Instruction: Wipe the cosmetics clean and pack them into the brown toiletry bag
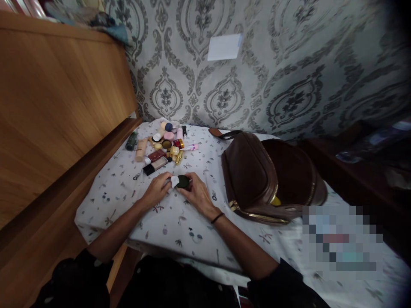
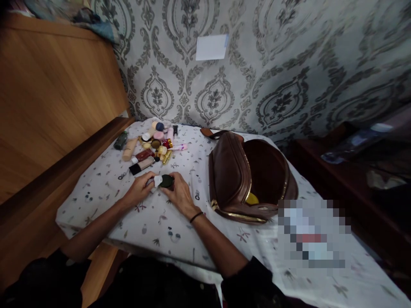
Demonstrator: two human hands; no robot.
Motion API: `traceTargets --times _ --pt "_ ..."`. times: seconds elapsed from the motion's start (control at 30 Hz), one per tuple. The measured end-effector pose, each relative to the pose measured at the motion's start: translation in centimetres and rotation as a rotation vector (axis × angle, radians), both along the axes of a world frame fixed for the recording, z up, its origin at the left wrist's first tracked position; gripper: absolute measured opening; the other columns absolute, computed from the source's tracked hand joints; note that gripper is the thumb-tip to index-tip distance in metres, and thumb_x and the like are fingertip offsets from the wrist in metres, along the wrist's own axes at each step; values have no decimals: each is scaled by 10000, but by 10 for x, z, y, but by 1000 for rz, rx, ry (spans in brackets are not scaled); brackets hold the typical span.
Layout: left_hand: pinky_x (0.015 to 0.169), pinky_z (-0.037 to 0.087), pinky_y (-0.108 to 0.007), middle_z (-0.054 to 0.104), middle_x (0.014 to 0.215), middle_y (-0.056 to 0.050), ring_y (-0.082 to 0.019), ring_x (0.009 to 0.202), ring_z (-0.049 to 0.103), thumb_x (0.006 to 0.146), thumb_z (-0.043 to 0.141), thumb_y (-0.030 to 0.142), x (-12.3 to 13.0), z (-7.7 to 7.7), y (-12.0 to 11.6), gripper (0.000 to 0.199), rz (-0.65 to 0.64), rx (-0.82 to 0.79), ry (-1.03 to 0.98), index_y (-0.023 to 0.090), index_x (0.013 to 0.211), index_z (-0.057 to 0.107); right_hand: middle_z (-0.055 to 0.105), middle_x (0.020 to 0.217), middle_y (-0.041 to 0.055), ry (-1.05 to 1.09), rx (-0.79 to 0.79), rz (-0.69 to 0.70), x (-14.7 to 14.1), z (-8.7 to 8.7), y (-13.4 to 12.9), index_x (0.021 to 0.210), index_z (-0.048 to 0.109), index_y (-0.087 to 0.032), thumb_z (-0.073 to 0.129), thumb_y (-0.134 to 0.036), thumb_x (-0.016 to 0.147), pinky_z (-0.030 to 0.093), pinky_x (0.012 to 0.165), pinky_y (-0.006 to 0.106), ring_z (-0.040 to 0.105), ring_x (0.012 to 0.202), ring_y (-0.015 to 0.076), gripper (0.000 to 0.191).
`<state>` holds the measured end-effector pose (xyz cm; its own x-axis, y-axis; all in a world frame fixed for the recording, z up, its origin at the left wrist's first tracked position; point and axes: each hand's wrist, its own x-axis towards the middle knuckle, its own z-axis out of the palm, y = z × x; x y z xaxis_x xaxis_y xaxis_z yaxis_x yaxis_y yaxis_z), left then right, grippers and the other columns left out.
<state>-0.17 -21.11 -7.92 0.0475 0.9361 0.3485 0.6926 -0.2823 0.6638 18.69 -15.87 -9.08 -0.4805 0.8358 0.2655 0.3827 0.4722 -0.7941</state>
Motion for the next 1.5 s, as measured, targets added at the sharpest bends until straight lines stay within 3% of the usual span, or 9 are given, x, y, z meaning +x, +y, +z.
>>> traceTargets --times 0.17,0.3,0.47,0.63,0.87,1.03,1.17,1.3,1.5 --pt "788 451 -292 671 895 -23 -188 833 600 843 483 200 2 5 -2 204 6 -32 -68 176 977 636 588 1110 84 17 52 145 9 -1 8 1356 530 -204 710 -250 791 518 839 361 594 948 212 595" --pt "766 441 -279 670 878 -14 -172 783 584 826 483 195 4 8 -3 231 9 -46 -141 168 983 651 602 1072 70 77 -34 230 15 -3 12 1324 565 -203 680 -212 800 523 743 316 595 822 166 537" --pt "710 412 -265 668 866 -8 -158 745 556 821 496 213 6 8 -3 243 12 -66 -182 166 994 661 633 879 3 132 -162 156 12 -6 8 1202 594 -195 738 -246 762 491 650 269 583 707 142 465" --pt "661 384 -254 639 814 1 -147 699 518 824 523 247 6 7 -5 213 -13 -104 -190 163 967 656 611 967 33 22 -27 34 9 -1 1 1288 563 -204 813 -276 718 494 708 308 577 757 168 627" --pt "626 361 -245 611 777 20 -126 639 476 810 523 224 7 8 -6 201 -11 -102 -194 162 951 651 595 1022 56 5 1 188 17 6 7 1265 604 -199 757 -211 762 501 752 319 587 824 178 525" --pt "651 384 -252 637 835 4 -140 683 520 819 513 218 8 6 -6 214 -19 -76 -194 166 981 643 634 1021 55 48 -96 274 21 6 11 1340 570 -190 697 -161 773 498 754 309 593 826 172 581" --pt "651 402 -260 617 811 -1 -149 690 538 835 523 216 11 7 -7 168 -12 -36 -166 171 955 632 650 1029 47 100 -118 176 17 5 7 1216 623 -195 715 -183 728 495 765 309 598 870 186 497" --pt "794 464 -305 651 938 -52 -195 884 613 877 520 215 16 7 -10 149 -85 82 -133 181 978 624 649 957 21 152 -188 116 14 7 4 1115 609 -188 674 -177 715 476 691 267 588 798 159 405" --pt "910 478 -343 691 1085 -100 -234 1030 635 924 504 264 18 7 -9 242 -84 124 -179 188 1105 645 646 865 4 248 -307 149 13 9 2 1007 590 -176 751 -279 701 471 694 262 595 787 157 361"
